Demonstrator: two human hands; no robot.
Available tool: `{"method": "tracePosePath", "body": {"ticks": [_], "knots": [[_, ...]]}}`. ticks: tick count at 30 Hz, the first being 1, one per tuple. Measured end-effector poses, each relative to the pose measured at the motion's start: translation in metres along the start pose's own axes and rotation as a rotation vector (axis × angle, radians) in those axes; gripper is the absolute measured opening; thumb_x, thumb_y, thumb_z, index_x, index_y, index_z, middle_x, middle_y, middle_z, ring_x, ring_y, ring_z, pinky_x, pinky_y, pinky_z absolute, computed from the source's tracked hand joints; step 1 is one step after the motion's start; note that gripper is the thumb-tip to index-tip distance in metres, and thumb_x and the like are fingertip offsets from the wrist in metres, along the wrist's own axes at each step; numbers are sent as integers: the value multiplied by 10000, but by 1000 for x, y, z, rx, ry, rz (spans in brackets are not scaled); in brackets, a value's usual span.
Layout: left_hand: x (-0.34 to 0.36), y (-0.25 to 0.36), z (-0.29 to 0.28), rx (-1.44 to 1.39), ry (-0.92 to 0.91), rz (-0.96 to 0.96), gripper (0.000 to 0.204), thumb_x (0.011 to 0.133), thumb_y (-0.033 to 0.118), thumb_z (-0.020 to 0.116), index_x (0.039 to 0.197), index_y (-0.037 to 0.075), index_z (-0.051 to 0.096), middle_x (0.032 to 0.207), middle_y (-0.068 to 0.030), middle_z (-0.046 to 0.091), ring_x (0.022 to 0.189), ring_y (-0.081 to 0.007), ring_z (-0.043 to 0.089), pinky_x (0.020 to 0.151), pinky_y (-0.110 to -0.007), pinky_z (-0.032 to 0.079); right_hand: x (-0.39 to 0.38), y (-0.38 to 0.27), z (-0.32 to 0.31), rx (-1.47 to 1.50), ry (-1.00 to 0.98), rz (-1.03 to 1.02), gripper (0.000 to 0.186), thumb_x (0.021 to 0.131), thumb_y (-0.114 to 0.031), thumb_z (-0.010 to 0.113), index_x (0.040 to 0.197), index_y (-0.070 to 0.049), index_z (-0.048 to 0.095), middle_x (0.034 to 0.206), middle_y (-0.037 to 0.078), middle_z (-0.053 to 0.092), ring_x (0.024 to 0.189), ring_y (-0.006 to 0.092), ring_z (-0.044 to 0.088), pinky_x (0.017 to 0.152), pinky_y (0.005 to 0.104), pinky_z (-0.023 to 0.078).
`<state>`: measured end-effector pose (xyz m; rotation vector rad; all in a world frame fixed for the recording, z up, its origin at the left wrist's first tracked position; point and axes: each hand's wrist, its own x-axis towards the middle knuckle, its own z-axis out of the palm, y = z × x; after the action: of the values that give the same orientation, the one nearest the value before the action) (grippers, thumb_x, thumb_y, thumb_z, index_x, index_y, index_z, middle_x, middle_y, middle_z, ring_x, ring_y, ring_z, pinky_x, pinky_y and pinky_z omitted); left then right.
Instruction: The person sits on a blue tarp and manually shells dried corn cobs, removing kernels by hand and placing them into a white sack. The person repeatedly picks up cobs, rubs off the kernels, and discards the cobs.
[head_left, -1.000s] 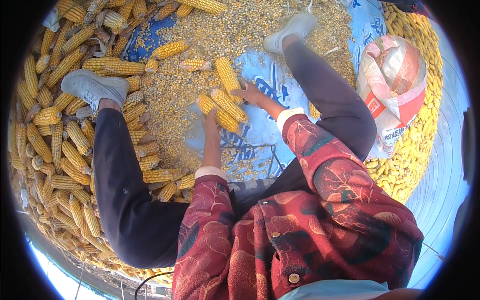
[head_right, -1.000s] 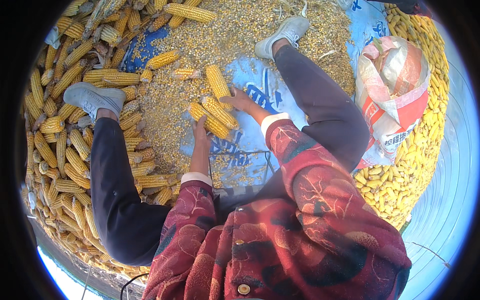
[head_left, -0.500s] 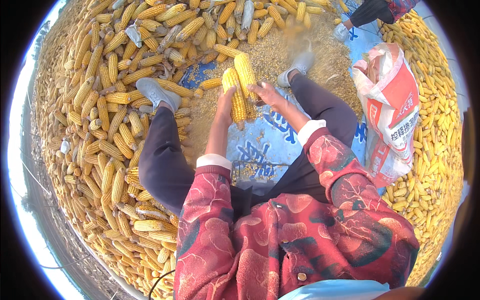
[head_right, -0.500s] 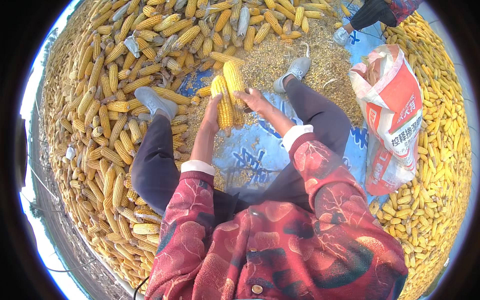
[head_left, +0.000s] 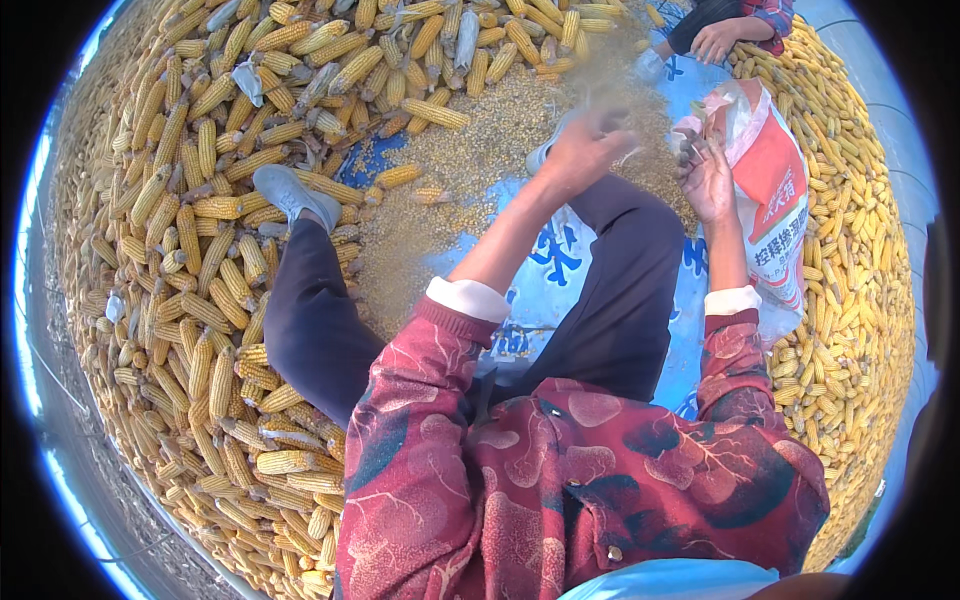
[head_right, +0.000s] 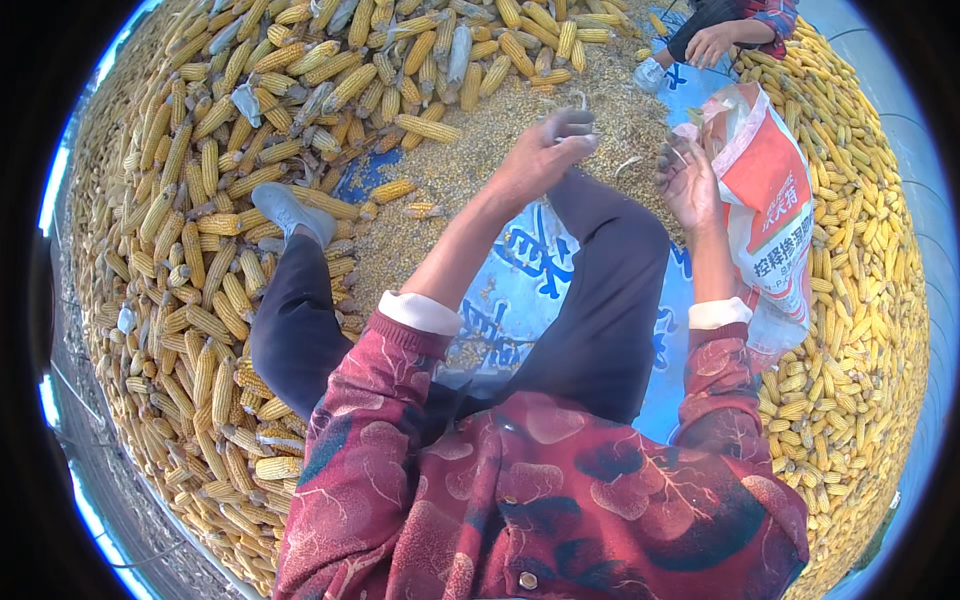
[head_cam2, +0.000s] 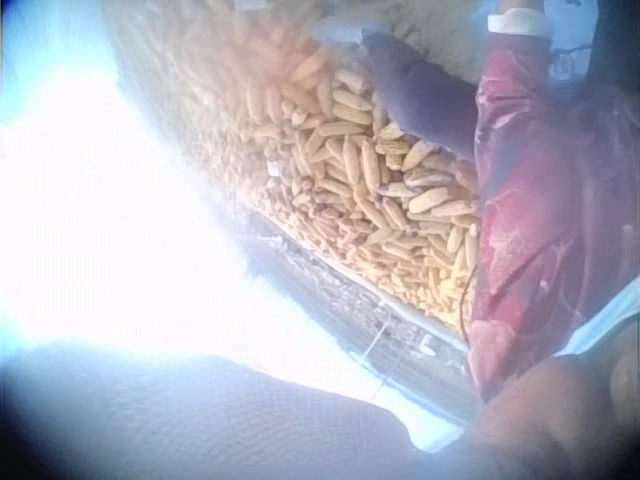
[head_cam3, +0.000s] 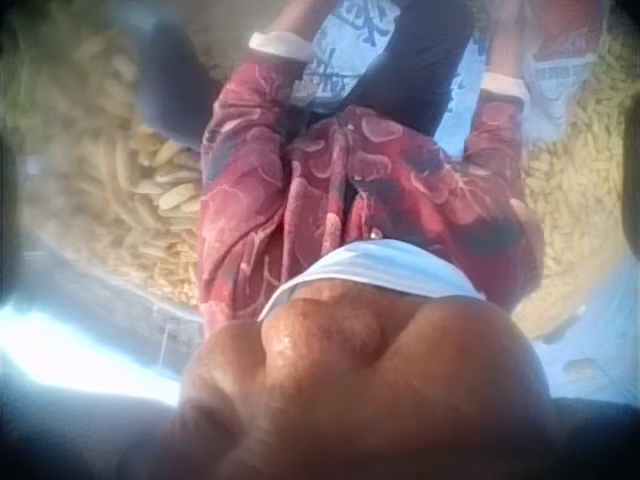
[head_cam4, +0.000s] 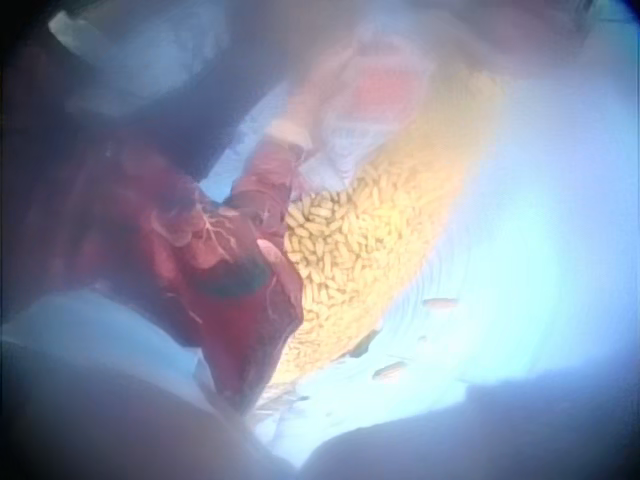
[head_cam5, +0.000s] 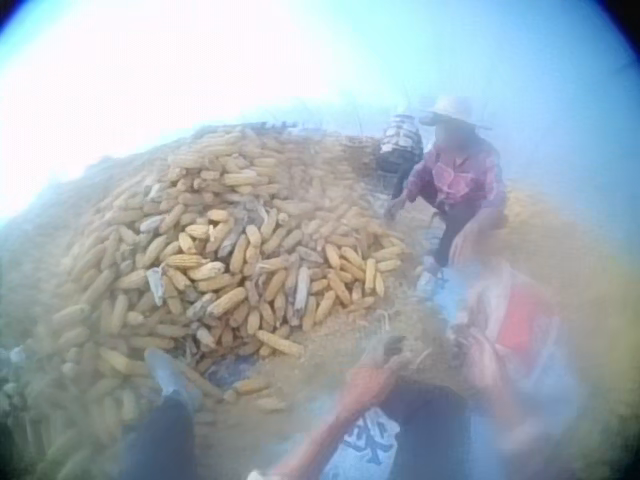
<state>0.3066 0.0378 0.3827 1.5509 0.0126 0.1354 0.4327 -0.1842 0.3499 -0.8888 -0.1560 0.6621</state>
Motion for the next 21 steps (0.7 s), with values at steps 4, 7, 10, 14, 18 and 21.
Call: {"method": "tracePosePath", "body": {"ticks": [4, 7, 10, 14, 18, 21], "knots": [[-37, -170, -128, 47, 577, -459, 576, 749, 234, 602, 1240, -22, 446, 1107, -194, 564, 965, -232, 559, 821, -318, 438, 98, 96, 29, -342, -159, 271, 358, 891, -324, 502, 1127, -54, 522, 962, 69, 588, 766, 151, 582, 616, 245, 447], [-70, -270, -208, 502, 632, -492, 624, 755, 295, 614, 1275, 12, 415, 1140, -246, 524, 1068, -334, 504, 889, -393, 408, 172, 172, 56, -961, -225, 317, 432, 846, -332, 558, 1165, -45, 503, 921, 71, 620, 768, 145, 605, 588, 256, 466], [-85, -322, -257, 714, 618, -661, 637, 748, 302, 627, 1297, 70, 402, 1221, -246, 442, 1100, -397, 454, 907, -430, 395, 246, 239, 61, -1528, -442, 125, 593, 804, -400, 572, 1266, -58, 428, 1087, 159, 588, 1004, 261, 578, 815, 370, 466], [-80, -347, -295, 864, 510, -656, 643, 737, 268, 637, 1314, 138, 387, 1269, -239, 383, 1133, -416, 419, 931, -461, 377, 309, 316, 51, -1908, -374, -28, 644, 790, -433, 563, 1299, -74, 401, 1243, 193, 485, 1149, 326, 473, 950, 425, 389], [-69, -364, -306, 1021, 364, -565, 672, 723, 240, 649, 1327, 191, 358, 1257, -233, 383, 1128, -414, 417, 911, -501, 385, 352, 361, 51, -2105, -402, 28, 651, 784, -427, 585, 1303, -83, 396, 1258, 172, 470, 1150, 330, 467, 946, 439, 390], [-67, -375, -301, 996, 363, -580, 654, 722, 188, 663, 1307, 123, 378, 1163, -248, 446, 1038, -424, 467, 849, -469, 417, 358, 375, 54, -2172, -408, 84, 651, 773, -430, 606, 1296, -94, 410, 1236, 155, 494, 1136, 323, 481, 936, 454, 393]]}}
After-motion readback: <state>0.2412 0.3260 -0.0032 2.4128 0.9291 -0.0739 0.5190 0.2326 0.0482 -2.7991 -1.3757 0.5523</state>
